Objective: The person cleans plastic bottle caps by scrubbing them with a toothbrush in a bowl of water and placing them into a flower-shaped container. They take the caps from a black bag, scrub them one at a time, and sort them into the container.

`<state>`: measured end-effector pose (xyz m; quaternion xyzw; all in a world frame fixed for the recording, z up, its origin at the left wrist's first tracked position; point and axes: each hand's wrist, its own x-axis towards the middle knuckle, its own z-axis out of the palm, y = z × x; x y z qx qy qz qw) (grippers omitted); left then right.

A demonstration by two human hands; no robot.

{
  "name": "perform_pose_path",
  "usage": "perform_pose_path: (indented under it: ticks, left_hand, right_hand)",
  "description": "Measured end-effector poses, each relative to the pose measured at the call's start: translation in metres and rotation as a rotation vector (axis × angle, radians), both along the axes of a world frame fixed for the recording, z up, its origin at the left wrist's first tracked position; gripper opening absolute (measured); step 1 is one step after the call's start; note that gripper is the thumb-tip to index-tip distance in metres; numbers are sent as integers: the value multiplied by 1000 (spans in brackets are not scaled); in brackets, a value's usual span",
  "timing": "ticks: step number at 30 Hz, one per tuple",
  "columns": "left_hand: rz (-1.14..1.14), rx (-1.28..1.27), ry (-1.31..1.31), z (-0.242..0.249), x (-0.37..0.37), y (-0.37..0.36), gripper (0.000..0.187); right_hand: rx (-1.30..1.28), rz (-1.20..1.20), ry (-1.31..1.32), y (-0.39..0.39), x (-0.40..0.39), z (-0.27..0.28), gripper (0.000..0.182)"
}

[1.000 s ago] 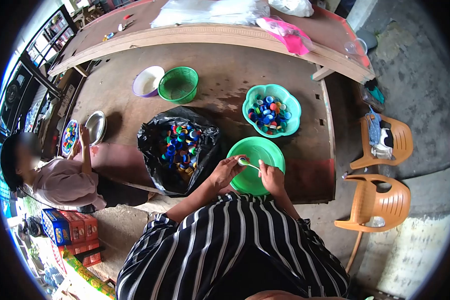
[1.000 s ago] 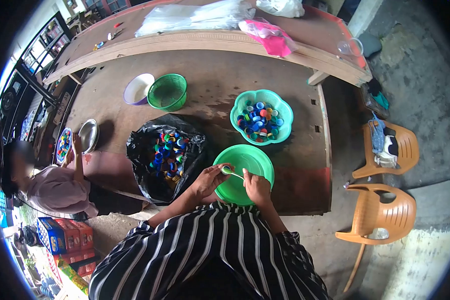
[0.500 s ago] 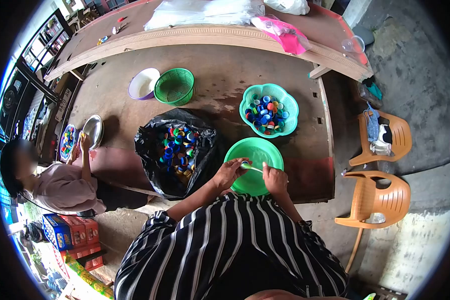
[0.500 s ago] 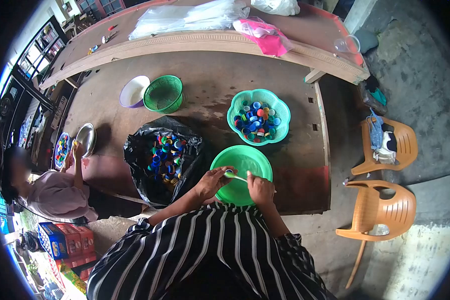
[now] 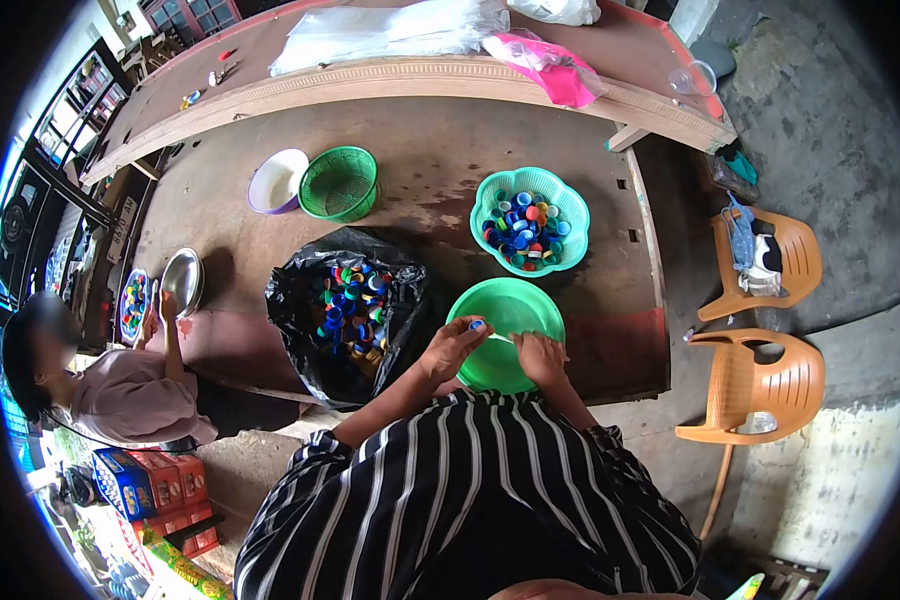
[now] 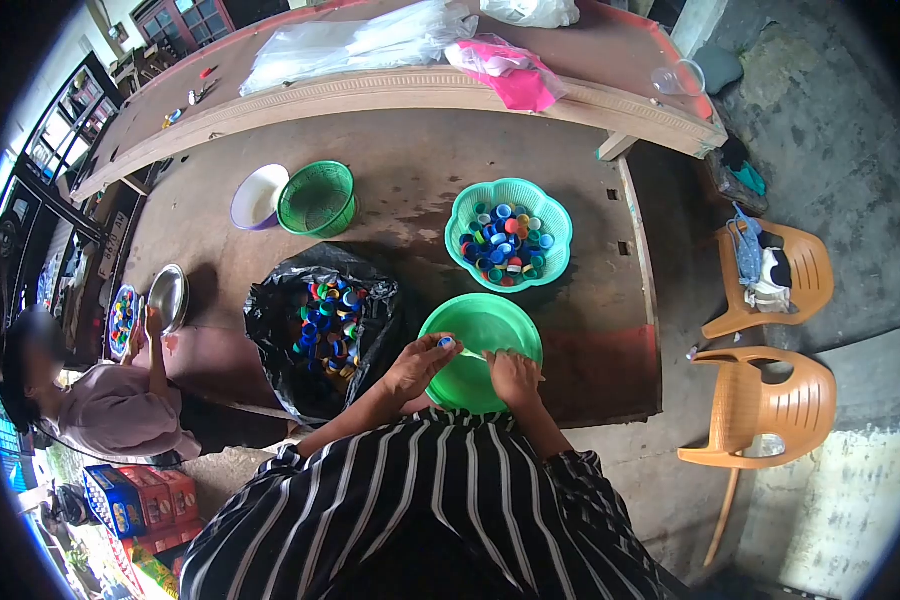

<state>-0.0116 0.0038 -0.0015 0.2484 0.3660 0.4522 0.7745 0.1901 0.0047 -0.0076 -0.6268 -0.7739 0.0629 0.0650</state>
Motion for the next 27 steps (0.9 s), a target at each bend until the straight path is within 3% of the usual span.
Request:
perform_pose_path:
  ticks: [1, 3, 7, 9, 12, 14, 16, 20, 22, 23, 25, 27]
  left_hand:
    - [2, 2, 2, 2, 0, 1, 35]
    - [17, -93, -141, 8, -1, 0, 37]
    - [-3, -130, -177, 14, 1, -3, 40]
    - [-118, -96, -199, 15, 5, -3, 42]
    - [-209, -88, -207, 14, 12, 0, 40]
    - [-211, -100, -198, 24, 14, -3, 39]
    - [-222, -133, -205, 22, 12, -3, 44]
    - [-238, -122, -185, 20, 7, -3, 45]
    - [-253, -148, -146, 29, 10, -5, 43]
    - [-251, -145, -148, 31, 12, -5, 43]
    - [-236, -124, -106, 34, 13, -7, 47]
    - [-253, -76, -47, 39, 11, -12, 49]
  right_hand:
    - [2, 2, 2, 2, -1, 7, 43]
    - [-215, -239, 96, 6, 0, 23, 52]
    - [-107, -216, 359, 1, 7, 30, 57]
    - [-223, -206, 428, -4, 0, 37, 61]
    - [-240, -248, 300, -4, 3, 24, 62]
    - [-103, -284, 241, -3, 16, -10, 58]
    - [46, -144, 136, -2, 20, -7, 58]
    - [-224, -168, 285, -12, 7, 23, 51]
    - [-36, -346, 32, -6, 14, 18, 47]
    - [-33, -343, 30, -7, 19, 16, 47]
    - [-35, -175, 282, -14, 20, 23, 48]
    - [-36, -209, 270, -17, 17, 14, 48]
